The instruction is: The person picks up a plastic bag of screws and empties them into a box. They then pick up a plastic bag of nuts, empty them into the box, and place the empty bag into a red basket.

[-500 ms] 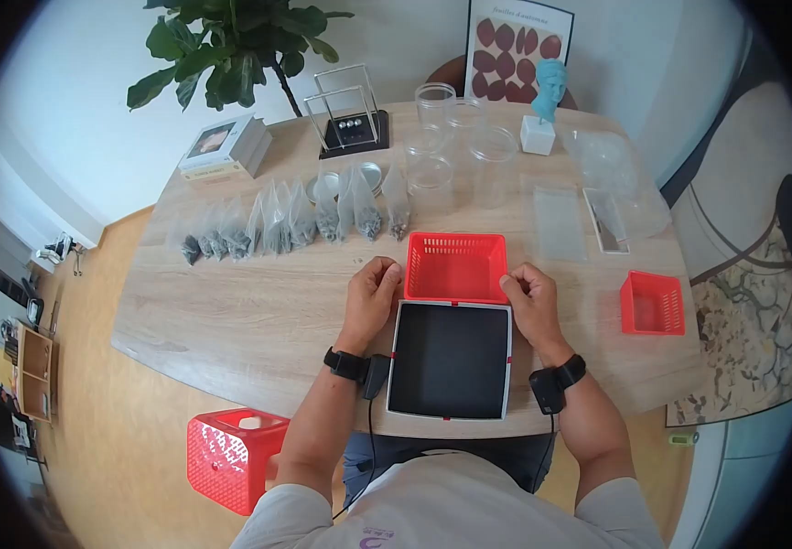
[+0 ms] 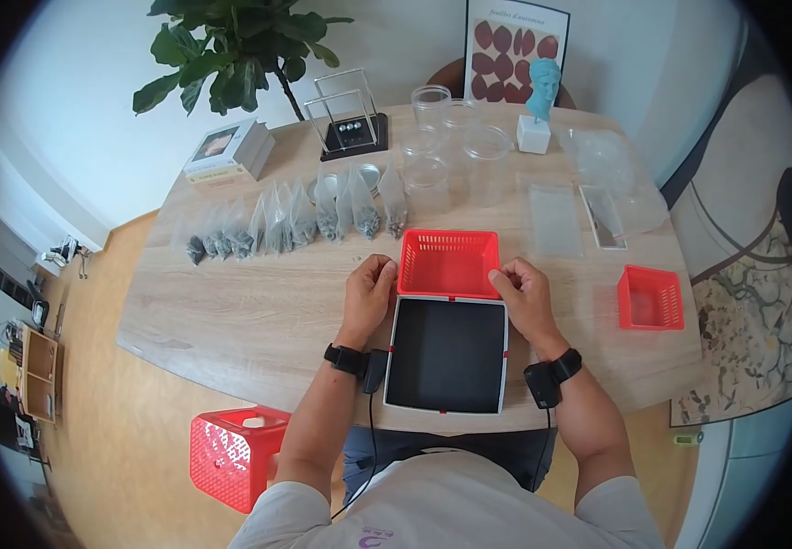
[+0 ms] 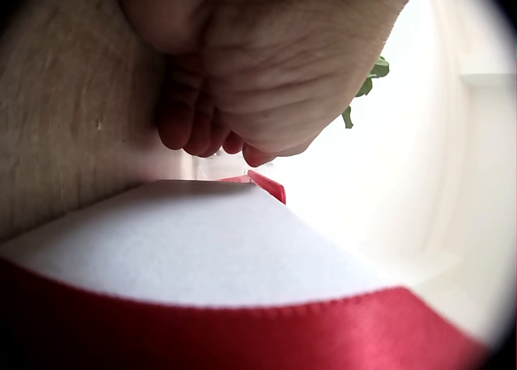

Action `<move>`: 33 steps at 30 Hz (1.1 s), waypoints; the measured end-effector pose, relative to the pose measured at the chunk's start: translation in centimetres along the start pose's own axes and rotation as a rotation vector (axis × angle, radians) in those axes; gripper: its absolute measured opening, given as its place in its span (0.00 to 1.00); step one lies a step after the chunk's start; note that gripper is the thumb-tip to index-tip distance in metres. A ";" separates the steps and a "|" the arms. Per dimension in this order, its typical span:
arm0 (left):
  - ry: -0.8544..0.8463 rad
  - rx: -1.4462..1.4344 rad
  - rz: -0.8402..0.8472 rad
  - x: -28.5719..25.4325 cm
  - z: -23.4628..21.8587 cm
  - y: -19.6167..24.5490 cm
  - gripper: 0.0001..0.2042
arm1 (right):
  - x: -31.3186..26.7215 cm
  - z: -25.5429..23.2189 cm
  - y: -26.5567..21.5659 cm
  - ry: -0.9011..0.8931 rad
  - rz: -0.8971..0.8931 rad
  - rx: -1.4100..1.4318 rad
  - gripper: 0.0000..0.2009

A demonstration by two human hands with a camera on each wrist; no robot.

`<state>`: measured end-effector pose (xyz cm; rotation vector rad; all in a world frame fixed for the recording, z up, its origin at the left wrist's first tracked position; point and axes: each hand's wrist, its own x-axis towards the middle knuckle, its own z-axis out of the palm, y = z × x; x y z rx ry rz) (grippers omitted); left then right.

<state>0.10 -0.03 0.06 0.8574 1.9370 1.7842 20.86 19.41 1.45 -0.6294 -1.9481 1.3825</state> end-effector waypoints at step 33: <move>0.429 0.681 0.318 13.0 -6.2 3.9 0.17 | 0.0 0.0 -0.6 0.011 -0.004 0.018 0.15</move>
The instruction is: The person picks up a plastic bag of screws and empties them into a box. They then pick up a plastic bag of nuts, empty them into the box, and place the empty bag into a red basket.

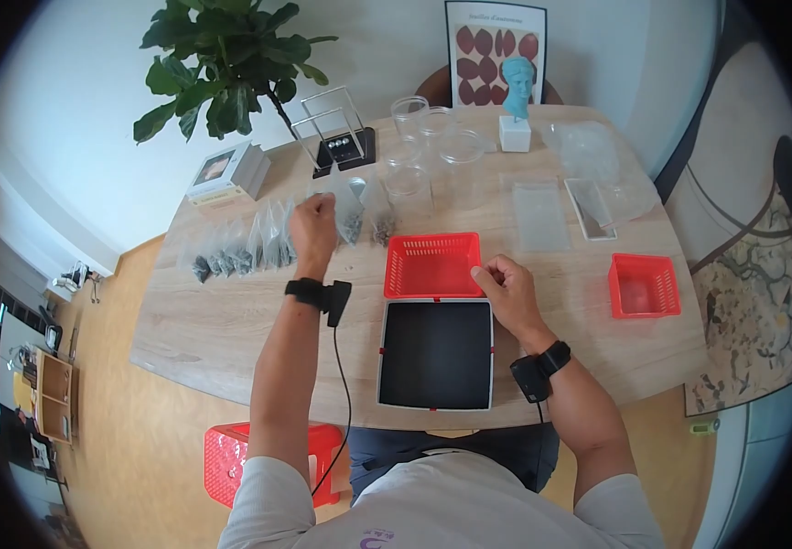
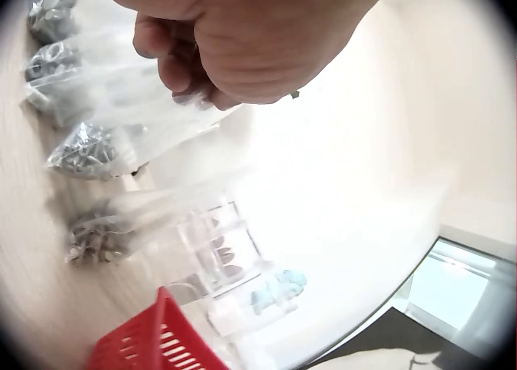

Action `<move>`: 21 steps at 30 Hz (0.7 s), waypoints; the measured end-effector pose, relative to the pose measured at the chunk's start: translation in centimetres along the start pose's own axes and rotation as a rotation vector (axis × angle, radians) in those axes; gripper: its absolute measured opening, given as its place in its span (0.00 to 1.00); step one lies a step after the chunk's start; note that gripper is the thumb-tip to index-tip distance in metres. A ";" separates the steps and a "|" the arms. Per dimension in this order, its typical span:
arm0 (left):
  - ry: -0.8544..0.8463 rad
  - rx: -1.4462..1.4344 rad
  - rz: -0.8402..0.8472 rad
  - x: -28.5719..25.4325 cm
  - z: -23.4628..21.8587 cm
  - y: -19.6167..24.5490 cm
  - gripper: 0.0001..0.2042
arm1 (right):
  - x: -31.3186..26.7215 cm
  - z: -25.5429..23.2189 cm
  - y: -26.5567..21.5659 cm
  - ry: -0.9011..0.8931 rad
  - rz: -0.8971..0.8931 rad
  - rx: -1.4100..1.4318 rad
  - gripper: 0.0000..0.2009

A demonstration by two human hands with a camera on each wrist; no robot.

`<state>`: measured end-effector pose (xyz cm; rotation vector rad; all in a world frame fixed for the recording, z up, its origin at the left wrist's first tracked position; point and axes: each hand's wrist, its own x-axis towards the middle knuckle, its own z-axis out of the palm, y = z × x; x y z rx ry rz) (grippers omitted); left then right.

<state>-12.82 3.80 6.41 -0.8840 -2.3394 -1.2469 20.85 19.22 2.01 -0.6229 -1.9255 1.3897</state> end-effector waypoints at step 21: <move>-0.565 -1.177 -0.179 -7.9 -10.3 16.1 0.14 | -3.2 -0.2 -7.7 -0.670 0.258 0.695 0.21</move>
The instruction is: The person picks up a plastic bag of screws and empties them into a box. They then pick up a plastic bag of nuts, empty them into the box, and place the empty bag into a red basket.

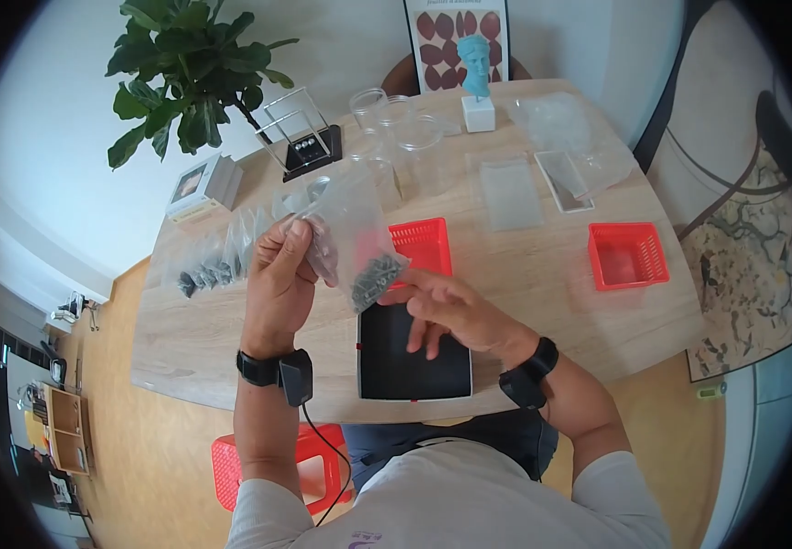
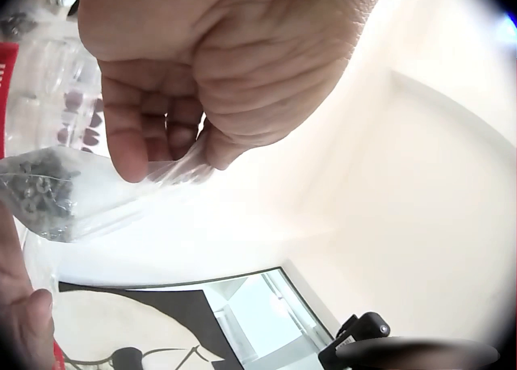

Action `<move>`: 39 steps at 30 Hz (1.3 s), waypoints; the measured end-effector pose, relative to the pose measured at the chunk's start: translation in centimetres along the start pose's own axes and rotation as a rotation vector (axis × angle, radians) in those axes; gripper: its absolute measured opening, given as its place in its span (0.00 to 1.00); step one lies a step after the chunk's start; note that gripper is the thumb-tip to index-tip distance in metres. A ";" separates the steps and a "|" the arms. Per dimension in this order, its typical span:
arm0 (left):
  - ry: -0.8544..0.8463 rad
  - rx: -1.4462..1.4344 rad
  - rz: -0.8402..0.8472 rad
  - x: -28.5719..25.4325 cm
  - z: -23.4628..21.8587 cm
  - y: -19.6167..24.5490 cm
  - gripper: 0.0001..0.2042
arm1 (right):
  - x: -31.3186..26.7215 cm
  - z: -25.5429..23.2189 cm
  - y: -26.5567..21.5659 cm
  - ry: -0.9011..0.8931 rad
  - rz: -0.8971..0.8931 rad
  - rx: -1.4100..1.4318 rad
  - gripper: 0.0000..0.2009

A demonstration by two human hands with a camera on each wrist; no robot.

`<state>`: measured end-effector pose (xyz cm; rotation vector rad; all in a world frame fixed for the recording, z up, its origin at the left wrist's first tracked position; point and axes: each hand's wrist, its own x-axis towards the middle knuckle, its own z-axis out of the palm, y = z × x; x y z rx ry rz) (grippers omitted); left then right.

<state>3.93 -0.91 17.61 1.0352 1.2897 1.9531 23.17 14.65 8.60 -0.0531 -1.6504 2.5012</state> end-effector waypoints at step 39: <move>-0.089 0.490 -0.427 -7.7 2.0 -11.6 0.26 | -0.6 -5.2 -1.0 0.339 -0.034 -0.468 0.13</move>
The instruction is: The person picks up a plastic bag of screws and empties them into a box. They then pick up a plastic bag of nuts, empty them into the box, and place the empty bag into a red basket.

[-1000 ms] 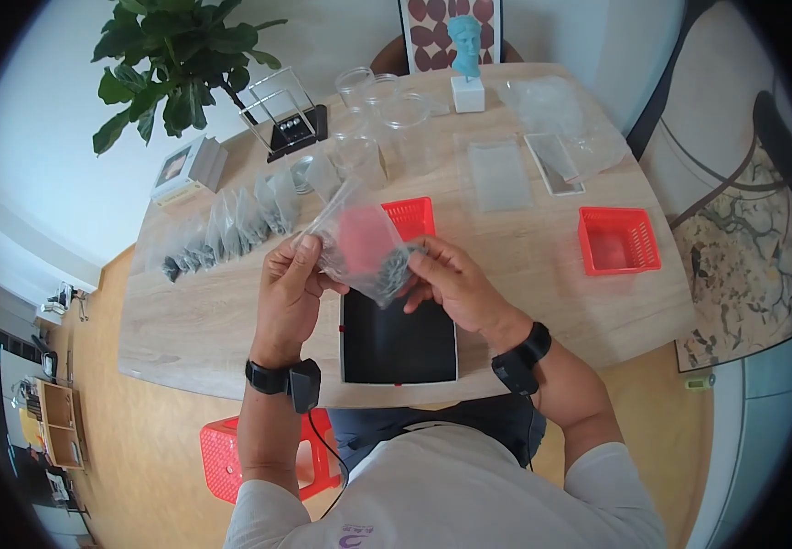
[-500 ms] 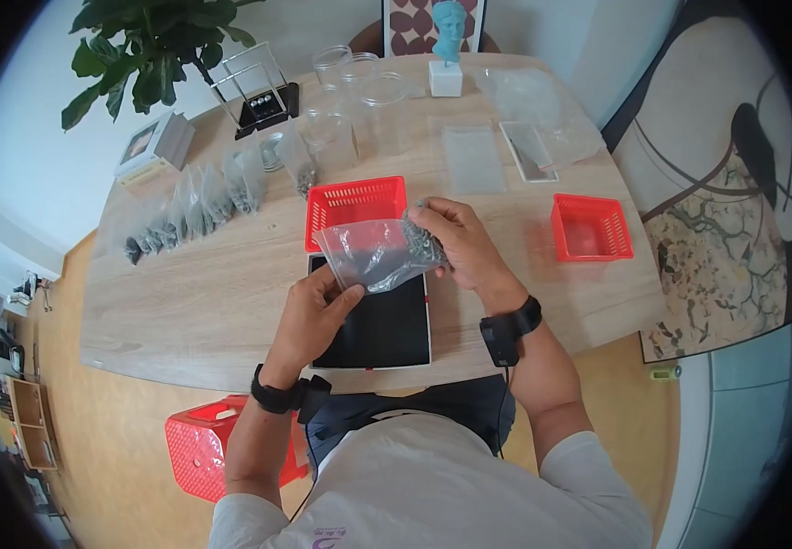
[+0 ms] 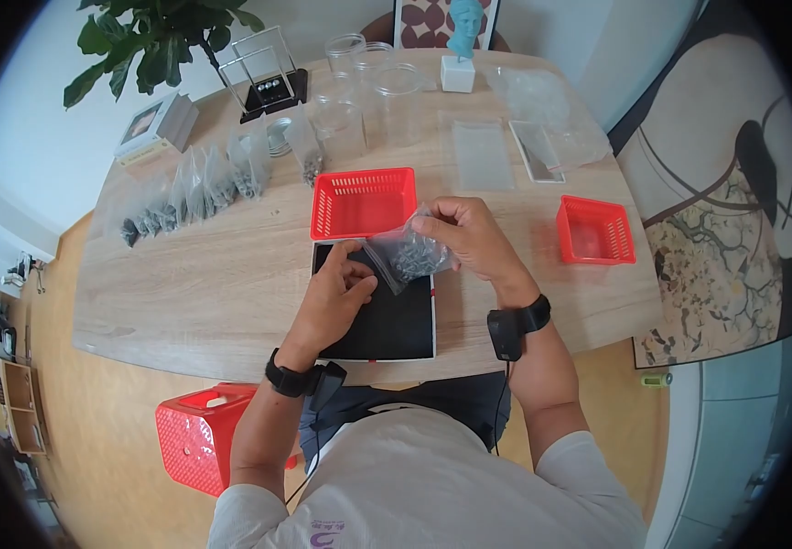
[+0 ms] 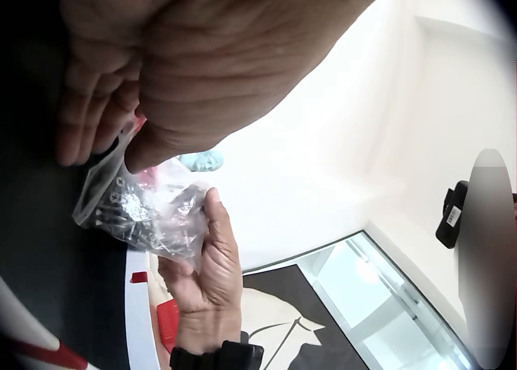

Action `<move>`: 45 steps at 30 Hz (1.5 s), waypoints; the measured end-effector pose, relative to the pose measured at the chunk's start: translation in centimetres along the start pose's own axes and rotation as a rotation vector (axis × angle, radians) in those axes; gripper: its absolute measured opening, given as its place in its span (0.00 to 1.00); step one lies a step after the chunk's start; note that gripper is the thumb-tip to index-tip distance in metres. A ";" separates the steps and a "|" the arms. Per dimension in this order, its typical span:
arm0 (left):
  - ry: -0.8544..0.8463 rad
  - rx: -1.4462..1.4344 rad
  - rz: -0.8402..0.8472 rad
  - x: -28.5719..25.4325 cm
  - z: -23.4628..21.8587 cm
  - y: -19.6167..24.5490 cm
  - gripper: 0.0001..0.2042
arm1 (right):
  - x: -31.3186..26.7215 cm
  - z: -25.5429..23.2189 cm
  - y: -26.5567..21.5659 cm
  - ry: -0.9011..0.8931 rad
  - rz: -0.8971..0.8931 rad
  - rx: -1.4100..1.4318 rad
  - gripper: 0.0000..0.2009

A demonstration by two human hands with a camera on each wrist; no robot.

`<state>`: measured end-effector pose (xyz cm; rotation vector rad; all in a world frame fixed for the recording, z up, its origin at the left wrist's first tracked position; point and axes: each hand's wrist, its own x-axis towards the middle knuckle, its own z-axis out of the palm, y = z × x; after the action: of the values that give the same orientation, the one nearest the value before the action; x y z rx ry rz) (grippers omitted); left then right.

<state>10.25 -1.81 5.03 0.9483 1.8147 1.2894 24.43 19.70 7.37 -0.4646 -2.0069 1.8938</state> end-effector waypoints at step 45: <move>0.145 0.207 0.303 -0.3 -0.1 0.8 0.24 | -0.6 3.3 -10.0 -0.172 -0.367 -0.597 0.11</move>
<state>10.44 -1.94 5.81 1.3137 2.0016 1.3994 23.44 15.88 17.20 -0.0564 -2.5529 1.1371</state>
